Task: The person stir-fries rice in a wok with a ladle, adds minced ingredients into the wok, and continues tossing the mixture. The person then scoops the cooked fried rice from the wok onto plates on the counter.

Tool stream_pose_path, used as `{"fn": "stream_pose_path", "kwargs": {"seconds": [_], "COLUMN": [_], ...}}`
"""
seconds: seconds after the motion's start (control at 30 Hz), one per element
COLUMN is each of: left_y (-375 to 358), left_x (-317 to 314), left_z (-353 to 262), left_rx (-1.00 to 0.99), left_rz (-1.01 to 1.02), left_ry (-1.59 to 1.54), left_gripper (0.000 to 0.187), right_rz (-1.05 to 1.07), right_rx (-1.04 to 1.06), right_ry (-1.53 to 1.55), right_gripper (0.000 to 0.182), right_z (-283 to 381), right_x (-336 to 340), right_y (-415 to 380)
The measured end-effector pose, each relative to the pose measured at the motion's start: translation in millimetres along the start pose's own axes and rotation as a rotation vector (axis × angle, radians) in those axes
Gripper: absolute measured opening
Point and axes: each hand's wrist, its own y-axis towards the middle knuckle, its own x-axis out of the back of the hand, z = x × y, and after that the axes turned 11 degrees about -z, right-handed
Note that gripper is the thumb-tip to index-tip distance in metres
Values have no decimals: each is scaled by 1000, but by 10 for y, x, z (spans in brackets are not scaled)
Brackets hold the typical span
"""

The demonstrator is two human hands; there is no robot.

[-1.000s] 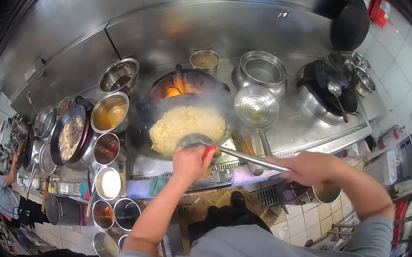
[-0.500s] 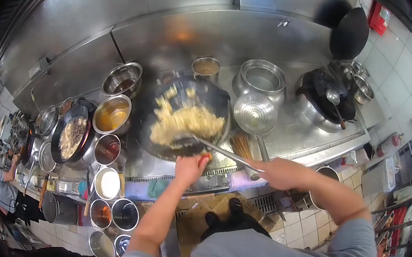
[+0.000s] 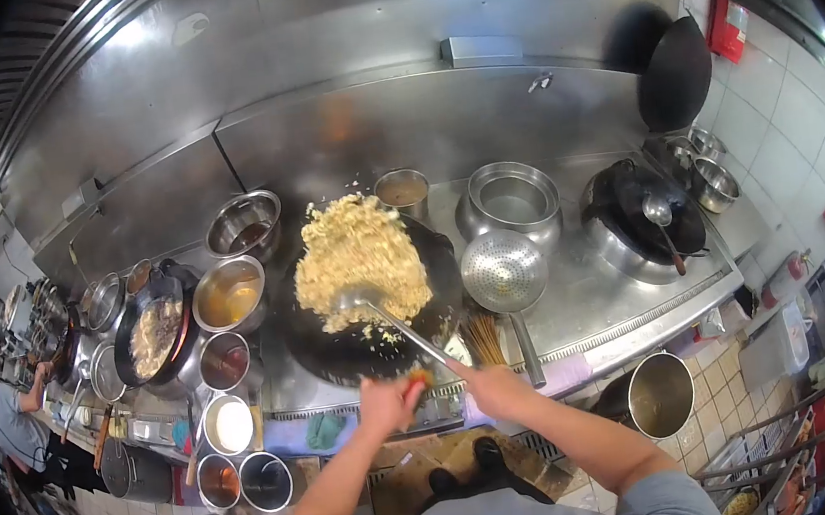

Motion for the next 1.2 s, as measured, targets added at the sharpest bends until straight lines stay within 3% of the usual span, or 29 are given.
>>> {"fn": "stream_pose_path", "kwargs": {"seconds": [0.03, 0.1, 0.17, 0.2, 0.23, 0.33, 0.4, 0.43, 0.47, 0.5, 0.53, 0.63, 0.7, 0.8, 0.9, 1.0, 1.07, 1.1, 1.2], "left_y": [163, 320, 404, 377, 340, 406, 457, 482, 494, 498, 458, 405, 407, 379, 423, 434, 436, 400, 416], "left_x": [-81, -116, -251, -311, -323, -199, 144, 266, 316, 285, 199, 31, -104, -240, -140, -174, -155, -291, -425], "left_z": [196, 456, 628, 668, 696, 704, 524, 464, 437, 463, 486, 555, 626, 708, 679, 726, 715, 754, 729], "left_rx": [76, 51, 43, 99, 155, 77, 74, 116, 159, 162, 171, 189, 209, 236, 224, 229, 201, 205, 164], "left_rz": [-66, -256, -368, -352, -336, -315, -306, -198, -91, -97, -136, -155, -148, -115, -99, -69, -43, -104, -227], "left_ry": [-55, -21, 0, -59, -115, -284, -301, -275, -248, -245, -223, -158, -121, -92, -78, -104, -124, -101, -82], "left_gripper": [31, 30, 30, 30, 30, 29, 28, 29, 30, 30, 31, 34, 36, 38, 39, 41, 39, 38, 36], "right_rz": [25, 185, 212, 168, 54, 20, 51, 66, -48, -40, 63, 124, 197, 167, 30, 38, -98, 29, 182], "right_rx": [12, -223, -196, -191, -124, -211, -259, -293, -371, -190, -48, -63, -111, -172, -214, -268, -68, -147, -84], "right_ry": [-15, 27, -183, -394, -369, -448, -226, -38, -148, 25, -65, -95, -162, -231, -162, 67, 134, 142, -26], "right_gripper": [53, 48, 46, 59, 57, 47, 46, 46, 46, 47, 47, 46, 44, 40, 36, 37, 41, 48, 53], "right_z": [-106, -3, -440, -983, -1223, -1131, -943, -779, -968, -545, -597, -342, -232, -399, -323, -238, -124, 96, -281], "right_x": [-27, 354, 464, 256, 397, 591, 250, 20, -677, -535, -854, -542, 61, 542, 283, -698, -1042, -739, -232], "right_y": [-110, -302, -353, -293, -185, 447, 806, 915, 1107, 1017, 1061, 710, 500, 671, 1112, 1478, 1235, 1029, 667]}}
